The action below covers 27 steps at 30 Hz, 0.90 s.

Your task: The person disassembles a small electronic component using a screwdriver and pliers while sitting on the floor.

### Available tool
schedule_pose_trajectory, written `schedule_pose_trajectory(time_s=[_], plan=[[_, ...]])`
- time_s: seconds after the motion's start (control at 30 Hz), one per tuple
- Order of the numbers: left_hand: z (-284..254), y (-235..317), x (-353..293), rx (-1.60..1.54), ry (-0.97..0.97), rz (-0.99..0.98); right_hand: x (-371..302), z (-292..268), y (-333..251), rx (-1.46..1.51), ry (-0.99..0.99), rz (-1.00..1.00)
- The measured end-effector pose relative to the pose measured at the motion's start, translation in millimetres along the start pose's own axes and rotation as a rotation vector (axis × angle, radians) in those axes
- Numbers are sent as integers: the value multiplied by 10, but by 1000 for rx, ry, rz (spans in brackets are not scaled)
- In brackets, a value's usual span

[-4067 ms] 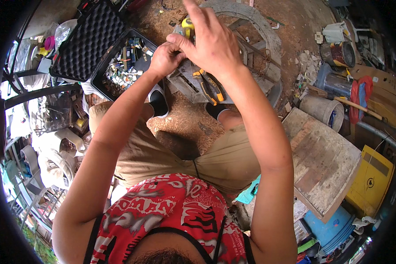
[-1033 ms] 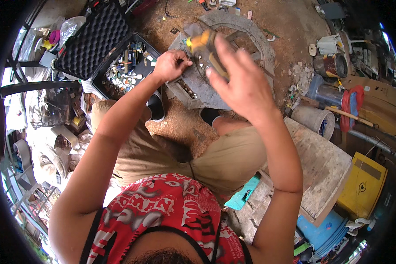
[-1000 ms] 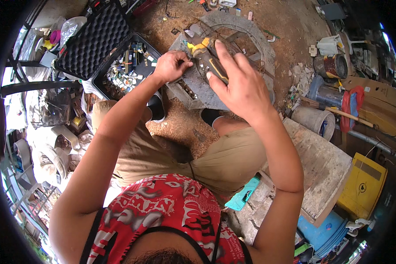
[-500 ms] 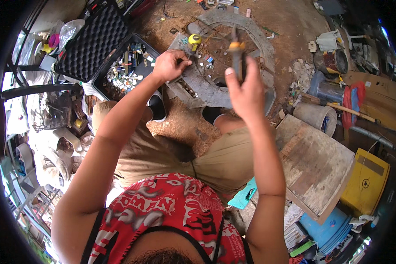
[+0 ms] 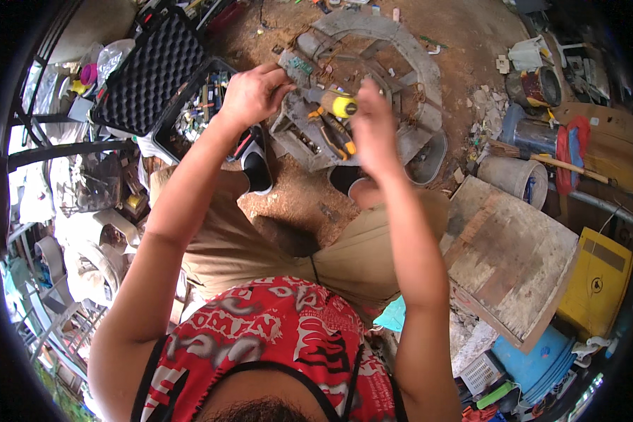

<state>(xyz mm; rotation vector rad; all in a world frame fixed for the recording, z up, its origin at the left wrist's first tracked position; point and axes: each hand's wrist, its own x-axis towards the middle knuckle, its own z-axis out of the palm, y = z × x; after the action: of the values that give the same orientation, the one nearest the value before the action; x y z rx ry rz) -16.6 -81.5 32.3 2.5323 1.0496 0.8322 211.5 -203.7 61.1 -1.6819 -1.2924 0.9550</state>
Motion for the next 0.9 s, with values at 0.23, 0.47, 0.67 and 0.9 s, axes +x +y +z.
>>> schedule_pose_trajectory(time_s=[0.23, 0.47, 0.67, 0.9], plan=[[-157, 186, 71, -50, -54, 146, -282, -456, -1191, -572, -425, -209], [-244, 69, 136, -437, 40, 219, -433, -560, -1021, -575, -255, -266], [-294, 110, 105, -514, 13, 171, -480, -573, -997, -560, -273, -226], [-247, 222, 62, -432, 121, 146, -555, -502, -809, -471, -161, -282]])
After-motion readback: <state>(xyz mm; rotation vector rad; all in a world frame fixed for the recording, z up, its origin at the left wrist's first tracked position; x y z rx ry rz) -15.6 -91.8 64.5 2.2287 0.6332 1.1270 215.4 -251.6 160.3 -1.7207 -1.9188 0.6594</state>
